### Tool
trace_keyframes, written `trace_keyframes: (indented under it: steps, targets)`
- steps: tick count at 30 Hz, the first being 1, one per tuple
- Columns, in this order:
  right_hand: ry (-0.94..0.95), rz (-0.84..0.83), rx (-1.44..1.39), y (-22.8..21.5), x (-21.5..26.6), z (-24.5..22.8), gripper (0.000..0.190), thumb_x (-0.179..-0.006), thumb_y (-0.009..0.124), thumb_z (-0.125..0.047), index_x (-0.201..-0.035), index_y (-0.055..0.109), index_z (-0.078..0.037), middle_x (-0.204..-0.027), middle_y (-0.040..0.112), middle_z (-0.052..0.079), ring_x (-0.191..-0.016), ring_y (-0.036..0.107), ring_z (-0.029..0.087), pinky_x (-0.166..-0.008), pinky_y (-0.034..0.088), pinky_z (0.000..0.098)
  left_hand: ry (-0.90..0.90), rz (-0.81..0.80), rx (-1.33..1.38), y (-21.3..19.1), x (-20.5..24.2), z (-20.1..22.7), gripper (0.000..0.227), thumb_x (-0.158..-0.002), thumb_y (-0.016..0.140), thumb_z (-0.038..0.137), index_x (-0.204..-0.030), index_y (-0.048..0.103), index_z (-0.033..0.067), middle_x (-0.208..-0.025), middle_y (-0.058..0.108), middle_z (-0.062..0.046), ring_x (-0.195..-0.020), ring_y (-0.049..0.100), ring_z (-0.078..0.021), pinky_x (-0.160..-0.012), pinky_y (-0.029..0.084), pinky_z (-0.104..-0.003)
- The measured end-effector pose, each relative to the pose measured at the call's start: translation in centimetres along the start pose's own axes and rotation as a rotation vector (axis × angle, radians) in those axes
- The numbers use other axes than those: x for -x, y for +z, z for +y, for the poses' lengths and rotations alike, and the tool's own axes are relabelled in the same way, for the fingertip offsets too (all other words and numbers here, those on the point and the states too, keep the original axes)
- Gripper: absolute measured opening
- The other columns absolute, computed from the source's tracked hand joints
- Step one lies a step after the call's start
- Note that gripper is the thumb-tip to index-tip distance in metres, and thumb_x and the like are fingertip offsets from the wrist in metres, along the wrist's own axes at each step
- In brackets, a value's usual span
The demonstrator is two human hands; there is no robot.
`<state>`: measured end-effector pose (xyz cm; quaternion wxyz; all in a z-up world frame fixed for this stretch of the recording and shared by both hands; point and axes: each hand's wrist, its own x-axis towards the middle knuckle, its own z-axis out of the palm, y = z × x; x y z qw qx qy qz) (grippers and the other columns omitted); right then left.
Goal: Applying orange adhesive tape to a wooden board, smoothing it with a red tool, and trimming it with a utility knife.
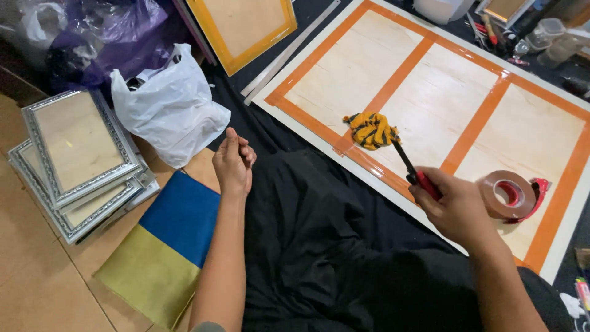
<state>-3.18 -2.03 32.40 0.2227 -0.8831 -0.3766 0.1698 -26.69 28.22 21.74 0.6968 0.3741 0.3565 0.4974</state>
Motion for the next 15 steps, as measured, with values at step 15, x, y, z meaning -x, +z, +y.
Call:
trace_keyframes:
  steps: [15]
  targets:
    - [0.386,-0.078,0.01,6.1,-5.8,13.3,0.032,-0.097,0.069,-0.023,-0.124,0.074,-0.006,-0.098,0.077,0.018,-0.087,0.067,0.031,-0.081,0.05,0.0398,-0.238,0.129,0.015,-5.2,-8.2,-7.0,0.032,-0.091,0.072,-0.001,-0.123,0.067,-0.0009,-0.097,0.066,-0.012,-0.085,0.065,-0.0167,-0.08,0.058,-0.027]
